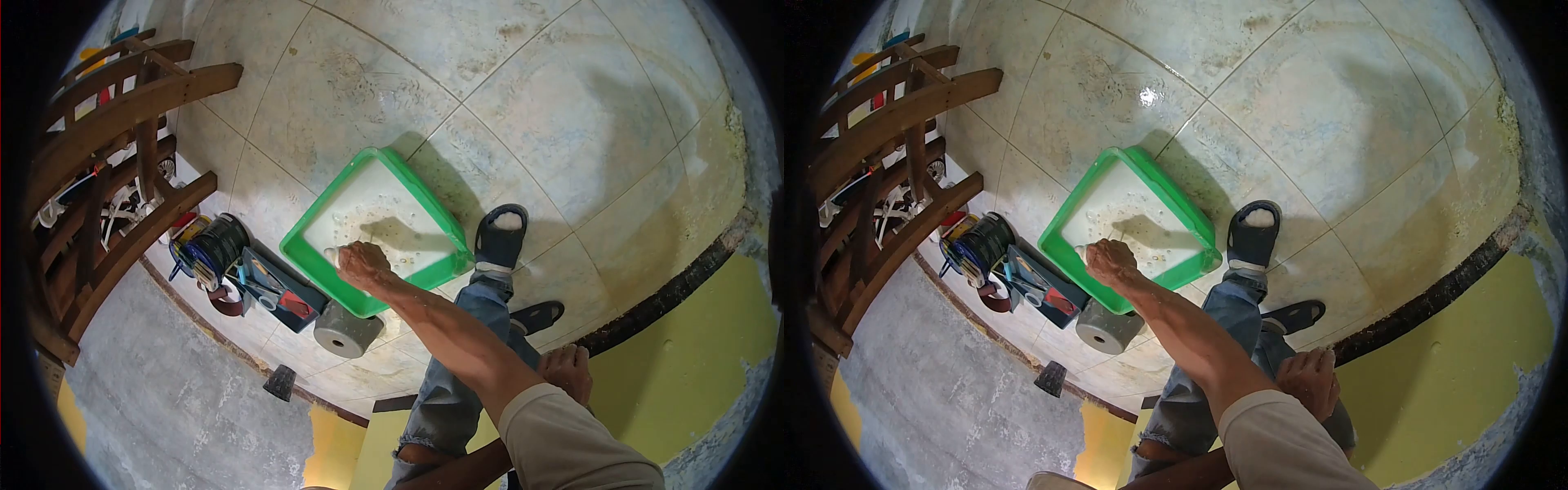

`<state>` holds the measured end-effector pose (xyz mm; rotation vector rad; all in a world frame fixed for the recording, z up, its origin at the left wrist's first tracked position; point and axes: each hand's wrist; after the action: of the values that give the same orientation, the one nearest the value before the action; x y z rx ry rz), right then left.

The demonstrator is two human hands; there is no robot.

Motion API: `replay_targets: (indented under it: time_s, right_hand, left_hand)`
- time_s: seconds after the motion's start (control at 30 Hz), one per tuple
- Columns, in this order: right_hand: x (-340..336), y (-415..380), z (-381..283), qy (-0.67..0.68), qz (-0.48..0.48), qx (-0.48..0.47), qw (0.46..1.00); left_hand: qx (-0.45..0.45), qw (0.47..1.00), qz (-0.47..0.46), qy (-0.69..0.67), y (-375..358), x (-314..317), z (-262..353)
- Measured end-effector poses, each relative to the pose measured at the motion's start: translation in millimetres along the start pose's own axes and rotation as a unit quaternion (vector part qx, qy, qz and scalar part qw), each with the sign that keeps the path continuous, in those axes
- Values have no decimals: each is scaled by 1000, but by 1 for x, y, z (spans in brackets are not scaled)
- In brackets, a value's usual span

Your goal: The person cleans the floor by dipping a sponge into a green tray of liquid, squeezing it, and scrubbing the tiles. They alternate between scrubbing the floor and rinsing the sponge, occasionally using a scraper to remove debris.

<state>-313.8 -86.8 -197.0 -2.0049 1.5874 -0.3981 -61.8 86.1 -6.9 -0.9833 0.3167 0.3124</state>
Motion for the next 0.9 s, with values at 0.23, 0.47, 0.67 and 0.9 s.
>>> replay_targets:
  time_s: [0.23, 0.47, 0.67, 0.9]
  right_hand:
    - [15, 13, 38, 19, 74, -15, 997]
    - [-147, -46, 64, 123, 1, 36, 992]
    - [-249, -148, 122, 312, 120, 57, 941]
    - [-279, -367, 221, 596, 311, 91, 735]
  left_hand:
    - [-5, 1000, -6, -9, 5, -21, 0]
    - [218, 912, 5, 348, -20, 44, -31]
    - [56, 976, -134, 160, 7, 16, 5]
    - [145, 912, -154, 350, 34, 25, 56]
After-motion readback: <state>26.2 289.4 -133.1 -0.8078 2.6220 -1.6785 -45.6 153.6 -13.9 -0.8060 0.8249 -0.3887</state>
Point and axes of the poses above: each hand's wrist, its own y-axis towards the middle knuckle, its own x-axis out of the palm, z = x × y, and after that the axes turned 2 degrees about x, right-handed
